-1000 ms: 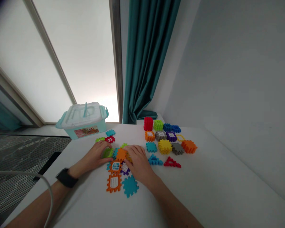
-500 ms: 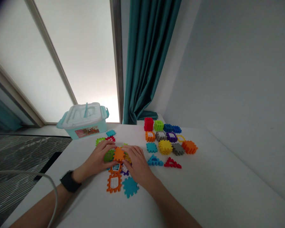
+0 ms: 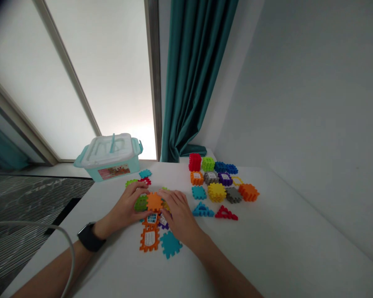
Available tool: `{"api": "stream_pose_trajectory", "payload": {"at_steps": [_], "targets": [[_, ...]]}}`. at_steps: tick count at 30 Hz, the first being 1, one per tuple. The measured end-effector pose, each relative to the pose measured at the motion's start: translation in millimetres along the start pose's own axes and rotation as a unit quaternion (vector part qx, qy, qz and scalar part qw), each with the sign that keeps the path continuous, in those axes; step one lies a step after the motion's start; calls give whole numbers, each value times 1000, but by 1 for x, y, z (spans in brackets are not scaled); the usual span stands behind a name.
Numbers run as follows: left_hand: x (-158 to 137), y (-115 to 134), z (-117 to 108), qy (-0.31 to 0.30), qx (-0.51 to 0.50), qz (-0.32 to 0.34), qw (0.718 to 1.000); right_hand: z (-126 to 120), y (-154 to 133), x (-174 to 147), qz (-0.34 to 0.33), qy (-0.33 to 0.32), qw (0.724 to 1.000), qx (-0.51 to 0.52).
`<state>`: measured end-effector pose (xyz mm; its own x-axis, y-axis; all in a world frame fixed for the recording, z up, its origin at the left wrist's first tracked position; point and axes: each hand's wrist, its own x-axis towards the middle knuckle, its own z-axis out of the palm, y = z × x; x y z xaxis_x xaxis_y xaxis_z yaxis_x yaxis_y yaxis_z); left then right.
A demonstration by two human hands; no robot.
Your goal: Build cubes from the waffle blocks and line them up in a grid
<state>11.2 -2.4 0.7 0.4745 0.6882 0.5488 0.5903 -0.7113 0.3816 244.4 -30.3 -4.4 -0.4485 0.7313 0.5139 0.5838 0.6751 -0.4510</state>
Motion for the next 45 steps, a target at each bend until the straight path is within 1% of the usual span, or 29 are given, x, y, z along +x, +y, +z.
{"api": "stream_pose_trajectory", "payload": {"at_steps": [3, 7, 10, 14, 19, 22, 27, 30, 32, 36, 41, 43, 45], "targets": [[0, 0, -1, -3, -12, -5, 1000, 1, -2, 0, 13, 4, 1000, 5], [1, 1, -2, -10, -34, -8, 999, -1, -4, -1, 53, 12, 998, 15], [0, 2, -3, -28, -34, 2, 999, -5, -3, -2, 66, -9, 998, 7], [0, 1, -2, -52, -19, 17, 998, -13, 0, -2, 44, -52, 998, -15], [-1, -1, 0, -65, -13, 29, 997, -17, 1, -1, 7, -50, 998, -36], [-1, -1, 1, -43, -12, 18, 999, -12, 2, 0, 16, -10, 999, -44], [3, 2, 4, 22, -19, -9, 1000, 2, -1, 1, 58, 102, 991, -62], [4, 4, 7, 52, -13, -9, 999, 9, -5, 2, 89, 136, 985, -66], [4, 5, 8, 70, -12, -13, 997, 10, -8, 2, 106, 145, 982, -60], [4, 3, 8, 81, -12, -21, 996, 11, -10, 2, 115, 139, 982, -50], [4, -3, 4, 63, -22, -9, 998, 7, -7, 1, 97, 122, 987, -40], [3, -5, 1, 52, -21, 4, 998, 4, -4, 1, 84, 108, 990, -32], [2, -7, 0, 44, -16, 18, 999, 0, 0, 1, 54, 76, 995, -21]]}}
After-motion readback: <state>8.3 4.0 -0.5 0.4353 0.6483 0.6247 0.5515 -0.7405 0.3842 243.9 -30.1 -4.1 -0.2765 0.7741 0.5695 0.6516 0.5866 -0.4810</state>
